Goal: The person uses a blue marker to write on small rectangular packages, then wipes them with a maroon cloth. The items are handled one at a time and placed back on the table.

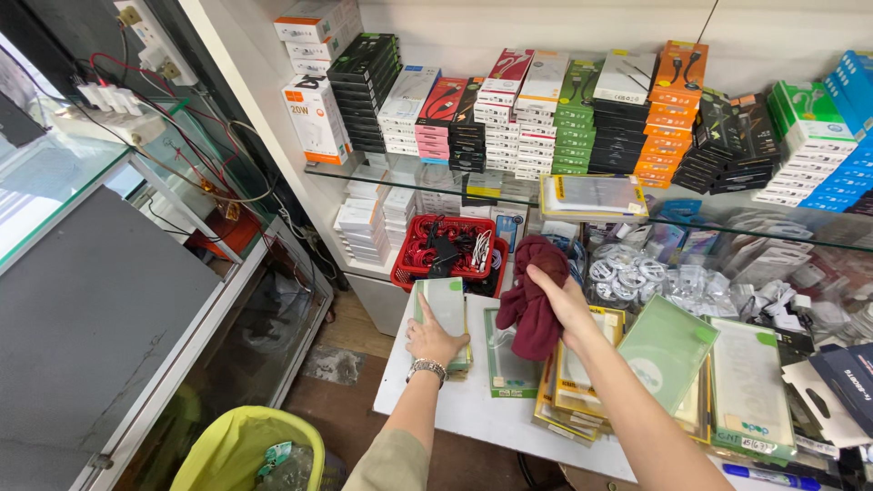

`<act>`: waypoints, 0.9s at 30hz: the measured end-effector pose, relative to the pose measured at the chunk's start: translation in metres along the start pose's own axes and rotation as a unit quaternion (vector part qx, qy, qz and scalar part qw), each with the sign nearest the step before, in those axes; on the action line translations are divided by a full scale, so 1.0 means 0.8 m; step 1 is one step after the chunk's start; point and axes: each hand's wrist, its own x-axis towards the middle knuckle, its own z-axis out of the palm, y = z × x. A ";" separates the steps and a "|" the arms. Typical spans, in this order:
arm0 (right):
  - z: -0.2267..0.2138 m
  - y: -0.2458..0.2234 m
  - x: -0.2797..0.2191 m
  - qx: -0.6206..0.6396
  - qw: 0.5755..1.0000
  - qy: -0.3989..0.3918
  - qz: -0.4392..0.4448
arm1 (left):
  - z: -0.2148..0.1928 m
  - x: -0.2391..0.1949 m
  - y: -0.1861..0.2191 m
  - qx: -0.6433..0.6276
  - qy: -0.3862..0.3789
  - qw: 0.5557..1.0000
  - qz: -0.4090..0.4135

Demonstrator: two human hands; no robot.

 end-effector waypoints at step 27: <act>0.066 -0.072 -0.060 -0.438 0.878 -0.070 -0.181 | 0.031 0.093 0.003 -0.793 -0.299 0.529 -0.030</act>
